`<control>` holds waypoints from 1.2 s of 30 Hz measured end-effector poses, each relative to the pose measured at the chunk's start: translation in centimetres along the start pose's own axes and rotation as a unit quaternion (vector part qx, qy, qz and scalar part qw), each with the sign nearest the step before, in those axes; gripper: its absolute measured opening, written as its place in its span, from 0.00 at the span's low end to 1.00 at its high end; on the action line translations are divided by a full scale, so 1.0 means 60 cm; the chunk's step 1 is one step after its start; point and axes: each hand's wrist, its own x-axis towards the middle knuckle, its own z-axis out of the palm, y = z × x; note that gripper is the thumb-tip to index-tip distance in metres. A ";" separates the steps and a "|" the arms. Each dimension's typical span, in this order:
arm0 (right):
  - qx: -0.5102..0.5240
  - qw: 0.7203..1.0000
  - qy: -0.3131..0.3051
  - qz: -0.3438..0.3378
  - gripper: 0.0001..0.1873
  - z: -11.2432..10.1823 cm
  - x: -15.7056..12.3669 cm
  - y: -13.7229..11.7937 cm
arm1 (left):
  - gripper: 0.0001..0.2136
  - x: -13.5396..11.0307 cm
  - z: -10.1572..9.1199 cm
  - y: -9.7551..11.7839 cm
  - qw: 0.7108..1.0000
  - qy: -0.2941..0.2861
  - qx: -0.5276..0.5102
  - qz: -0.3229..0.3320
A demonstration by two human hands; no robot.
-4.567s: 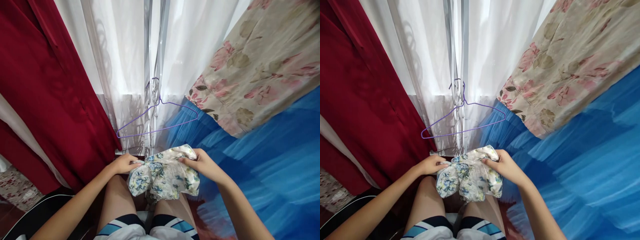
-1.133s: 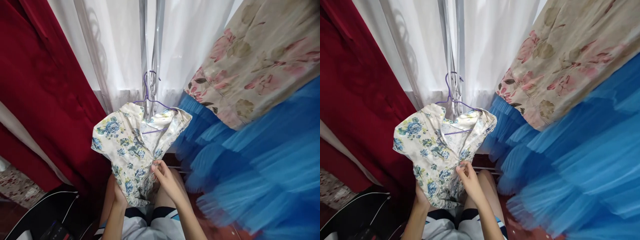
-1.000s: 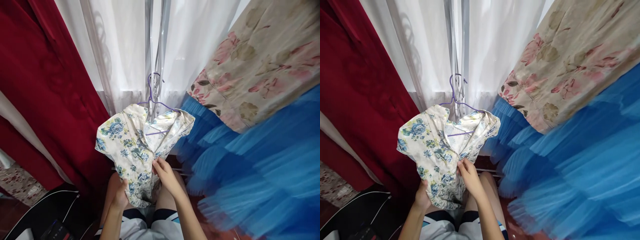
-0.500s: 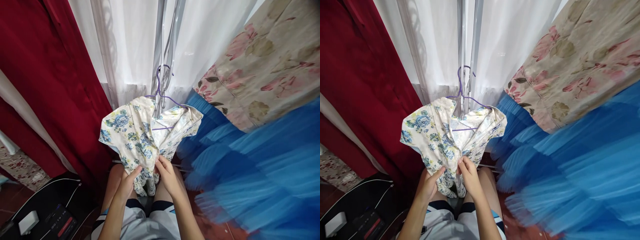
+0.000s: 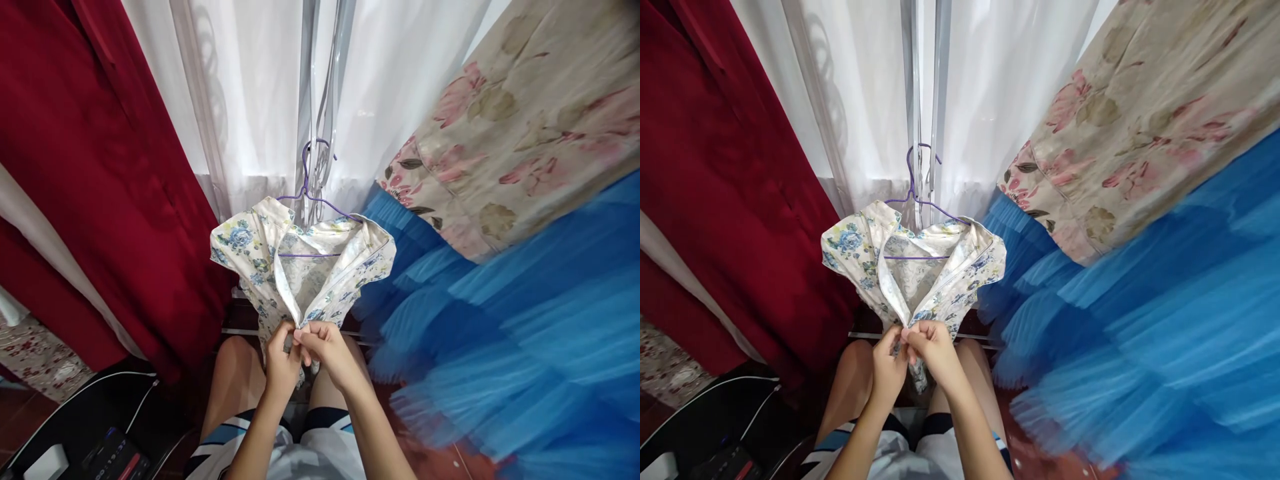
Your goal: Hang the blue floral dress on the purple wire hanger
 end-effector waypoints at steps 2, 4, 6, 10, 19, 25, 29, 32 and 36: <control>0.008 1.000 0.021 -0.018 0.16 -0.003 0.014 -0.029 | 0.07 0.001 0.001 -0.004 1.000 0.002 0.003 0.000; 0.013 0.997 0.054 -0.056 0.15 -0.003 0.038 -0.075 | 0.07 0.003 -0.002 -0.014 1.000 0.007 0.007 0.007; 0.014 0.990 0.083 -0.110 0.15 0.003 0.071 -0.133 | 0.06 0.003 -0.002 -0.026 1.000 0.016 0.018 0.012; 0.033 0.973 0.105 -0.201 0.13 0.022 0.134 -0.234 | 0.08 -0.001 0.007 -0.048 0.998 0.015 0.050 0.024; -0.034 0.968 0.101 -0.226 0.14 0.026 0.118 -0.225 | 0.19 0.111 -0.052 0.060 0.992 0.040 0.040 0.111; -0.085 0.957 0.074 -0.267 0.14 0.031 0.088 -0.242 | 0.13 0.264 -0.086 0.244 0.943 -0.048 0.147 0.295; -0.108 0.955 0.077 -0.265 0.14 0.023 0.105 -0.226 | 0.09 0.283 -0.087 0.273 0.912 0.007 0.211 0.353; -0.150 0.956 0.098 -0.232 0.16 0.010 0.119 -0.185 | 0.11 0.314 -0.118 0.257 0.932 0.117 0.141 0.314; -0.148 0.967 0.079 -0.192 0.16 0.003 0.105 -0.140 | 0.11 0.391 -0.205 0.183 0.946 0.255 -0.034 0.196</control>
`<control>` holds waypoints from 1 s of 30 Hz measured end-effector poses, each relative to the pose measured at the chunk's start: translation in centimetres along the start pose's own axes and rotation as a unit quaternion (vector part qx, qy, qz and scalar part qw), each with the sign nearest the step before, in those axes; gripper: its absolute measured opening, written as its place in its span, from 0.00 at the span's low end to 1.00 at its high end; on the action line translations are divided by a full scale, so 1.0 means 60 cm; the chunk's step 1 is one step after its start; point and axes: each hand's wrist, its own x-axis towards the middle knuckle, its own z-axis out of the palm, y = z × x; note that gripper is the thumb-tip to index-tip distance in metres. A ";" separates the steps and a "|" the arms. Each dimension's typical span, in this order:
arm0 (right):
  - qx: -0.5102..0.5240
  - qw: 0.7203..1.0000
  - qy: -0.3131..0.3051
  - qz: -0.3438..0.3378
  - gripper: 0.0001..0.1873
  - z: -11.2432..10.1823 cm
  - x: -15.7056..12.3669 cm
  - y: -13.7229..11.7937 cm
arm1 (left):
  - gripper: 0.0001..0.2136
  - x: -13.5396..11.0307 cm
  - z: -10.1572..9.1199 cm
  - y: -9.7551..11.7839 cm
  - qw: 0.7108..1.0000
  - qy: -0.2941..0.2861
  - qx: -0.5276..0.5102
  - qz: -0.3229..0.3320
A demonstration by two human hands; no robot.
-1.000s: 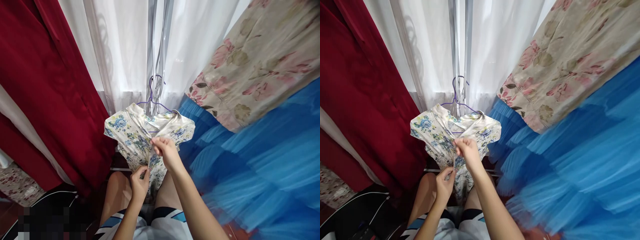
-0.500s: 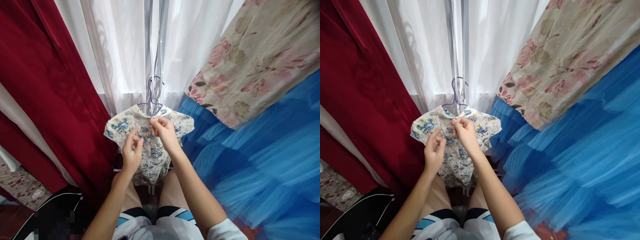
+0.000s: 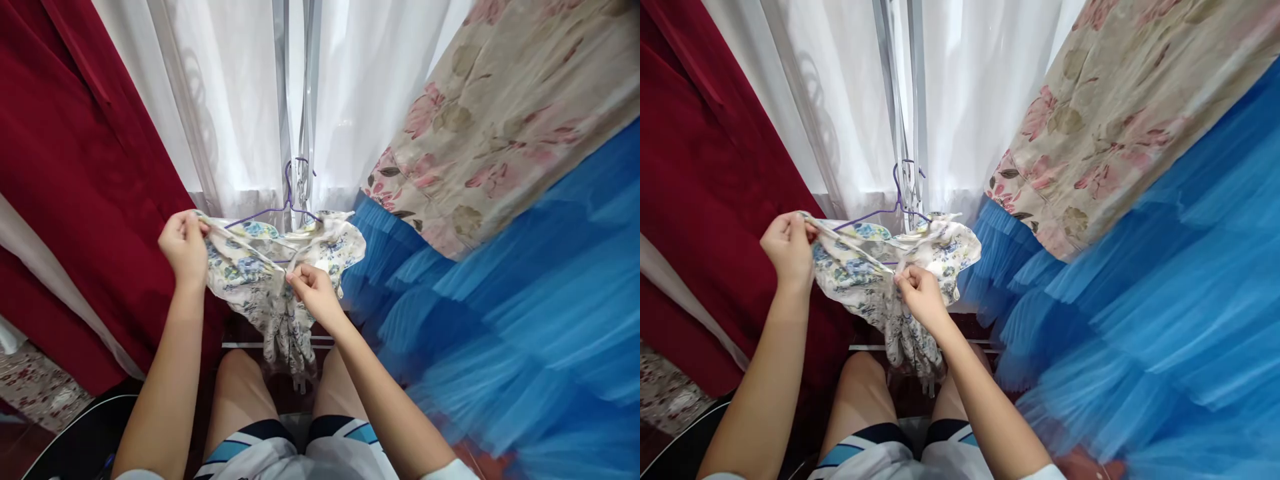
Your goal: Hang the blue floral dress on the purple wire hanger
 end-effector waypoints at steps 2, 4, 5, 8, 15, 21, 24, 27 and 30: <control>0.002 1.000 -0.014 0.007 0.15 0.000 -0.017 0.002 | 0.11 0.009 -0.027 -0.060 0.987 0.081 -0.035 -0.135; 0.009 1.000 -0.021 0.011 0.15 -0.004 -0.030 0.004 | 0.15 -0.020 -0.043 -0.108 0.977 0.090 -0.029 -0.191; 0.016 1.000 -0.015 0.013 0.15 -0.010 -0.035 0.010 | 0.17 -0.046 -0.045 -0.126 0.975 0.073 -0.025 -0.209; 0.025 0.996 0.084 0.031 0.16 -0.052 -0.058 0.056 | 0.20 -0.144 -0.032 -0.149 0.970 -0.015 -0.019 -0.242; -0.071 0.967 0.221 0.104 0.21 -0.170 -0.152 0.175 | 0.13 -0.269 0.043 -0.028 0.965 -0.221 -0.026 -0.139; -0.023 0.995 -0.089 0.031 0.20 -0.098 -0.152 0.071 | 0.11 -0.290 0.074 0.117 0.908 -0.406 -0.047 -0.093; 0.037 0.984 -0.160 0.067 0.14 -0.067 -0.147 0.037 | 0.11 -0.287 0.062 0.116 0.891 -0.425 -0.064 -0.147; 0.082 0.986 -0.096 0.109 0.14 -0.075 -0.147 0.036 | 0.12 -0.294 0.031 0.091 0.815 -0.488 -0.148 -0.276; 0.045 0.996 0.050 0.063 0.11 -0.130 -0.136 0.040 | 0.20 -0.314 -0.003 0.070 0.718 -0.561 -0.192 -0.364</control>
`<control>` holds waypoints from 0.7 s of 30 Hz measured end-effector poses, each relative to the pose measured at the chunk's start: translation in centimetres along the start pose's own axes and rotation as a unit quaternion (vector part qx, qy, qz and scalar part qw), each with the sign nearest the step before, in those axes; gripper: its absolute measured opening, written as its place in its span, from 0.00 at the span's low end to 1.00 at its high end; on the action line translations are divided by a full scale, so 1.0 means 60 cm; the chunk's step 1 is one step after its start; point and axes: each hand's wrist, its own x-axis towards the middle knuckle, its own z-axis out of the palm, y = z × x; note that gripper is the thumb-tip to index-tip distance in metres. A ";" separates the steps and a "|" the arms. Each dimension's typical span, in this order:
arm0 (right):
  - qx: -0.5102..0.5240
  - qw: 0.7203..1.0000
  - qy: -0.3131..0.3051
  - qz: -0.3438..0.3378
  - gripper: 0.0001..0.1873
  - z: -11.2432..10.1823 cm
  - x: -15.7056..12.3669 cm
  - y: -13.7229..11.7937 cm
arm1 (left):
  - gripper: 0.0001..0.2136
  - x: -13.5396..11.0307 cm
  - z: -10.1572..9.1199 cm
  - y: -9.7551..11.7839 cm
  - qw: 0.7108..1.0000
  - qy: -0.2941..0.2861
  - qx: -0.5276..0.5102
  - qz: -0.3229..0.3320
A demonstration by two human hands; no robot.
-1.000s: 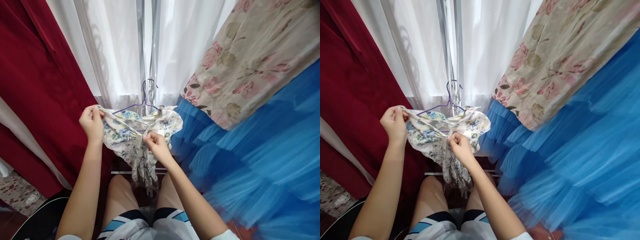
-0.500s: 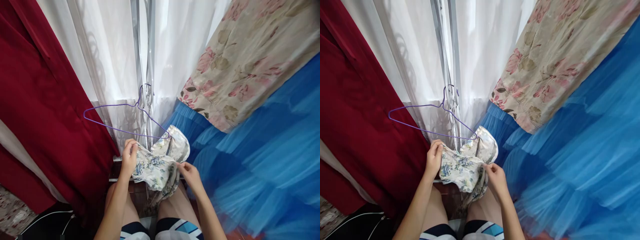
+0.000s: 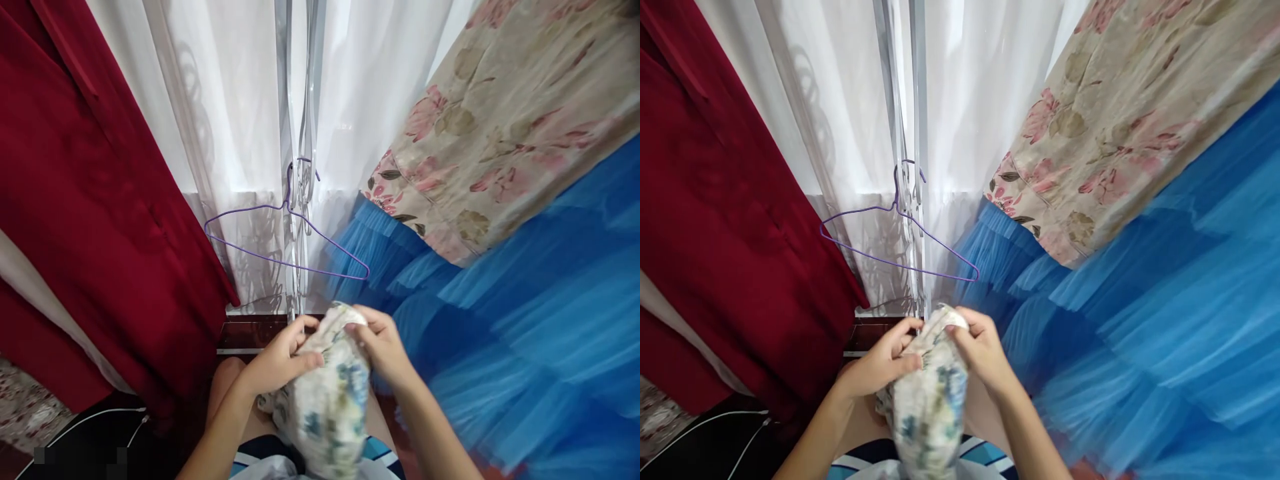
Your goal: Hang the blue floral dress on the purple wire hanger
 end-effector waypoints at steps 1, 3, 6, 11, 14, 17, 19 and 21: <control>-0.024 0.997 0.055 -0.045 0.12 -0.025 0.013 -0.007 | 0.19 -0.008 -0.002 -0.010 1.000 -0.001 0.015 -0.012; -0.058 0.974 0.154 -0.153 0.14 -0.077 0.053 -0.030 | 0.12 -0.018 -0.008 -0.023 0.995 0.046 0.084 -0.002; -0.075 0.957 0.181 -0.213 0.15 -0.128 0.141 -0.084 | 0.10 -0.024 -0.026 -0.022 0.977 0.127 0.165 0.043; -0.043 0.992 0.052 -0.107 0.16 -0.080 0.268 -0.137 | 0.14 -0.030 -0.063 0.025 0.945 0.226 0.211 0.111; -0.047 0.997 -0.049 -0.036 0.20 -0.032 0.285 -0.127 | 0.11 -0.038 -0.105 0.048 0.910 0.286 0.262 0.145; -0.032 0.994 -0.103 0.008 0.23 -0.025 0.276 -0.120 | 0.09 -0.042 -0.180 0.049 0.851 0.305 0.390 0.178; -0.022 0.993 -0.117 0.023 0.23 -0.036 0.268 -0.124 | 0.09 -0.040 -0.244 0.043 0.806 0.252 0.505 0.178; -0.010 0.991 -0.125 0.044 0.22 -0.046 0.259 -0.133 | 0.10 -0.034 -0.304 0.040 0.770 0.216 0.579 0.161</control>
